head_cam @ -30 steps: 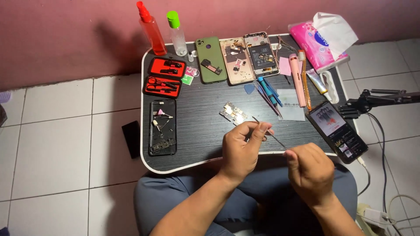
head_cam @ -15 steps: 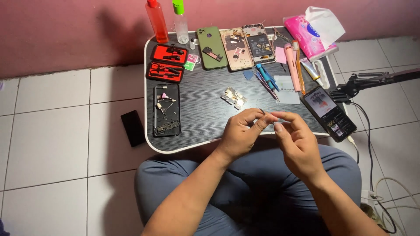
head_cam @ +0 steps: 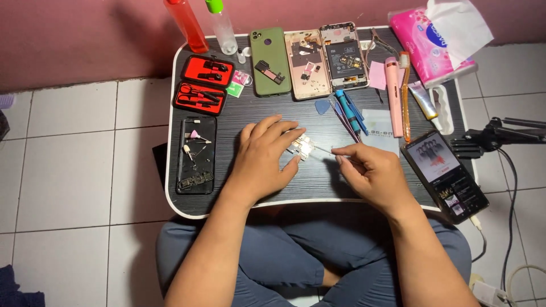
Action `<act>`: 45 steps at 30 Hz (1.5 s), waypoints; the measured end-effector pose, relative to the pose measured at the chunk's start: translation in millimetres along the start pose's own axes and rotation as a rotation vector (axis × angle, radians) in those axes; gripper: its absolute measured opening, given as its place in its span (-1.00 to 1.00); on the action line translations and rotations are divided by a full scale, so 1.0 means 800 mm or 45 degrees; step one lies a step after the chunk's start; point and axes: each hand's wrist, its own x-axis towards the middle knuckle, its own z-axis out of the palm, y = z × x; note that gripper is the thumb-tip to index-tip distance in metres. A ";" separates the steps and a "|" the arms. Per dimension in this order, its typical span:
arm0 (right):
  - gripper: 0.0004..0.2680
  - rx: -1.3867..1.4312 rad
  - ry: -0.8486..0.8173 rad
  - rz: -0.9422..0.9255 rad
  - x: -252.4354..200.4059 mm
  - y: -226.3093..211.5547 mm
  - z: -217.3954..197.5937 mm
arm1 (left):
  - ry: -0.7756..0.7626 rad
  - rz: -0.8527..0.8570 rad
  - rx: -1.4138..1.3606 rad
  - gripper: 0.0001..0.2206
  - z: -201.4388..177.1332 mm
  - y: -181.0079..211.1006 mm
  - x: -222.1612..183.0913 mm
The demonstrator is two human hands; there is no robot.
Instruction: The person is using a fine metal pick to scrape residue or solder from a small electronic motherboard.
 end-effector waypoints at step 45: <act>-0.93 -0.067 0.101 -0.062 0.002 0.006 0.010 | 0.101 -0.098 -0.066 -0.23 0.012 -0.013 -0.015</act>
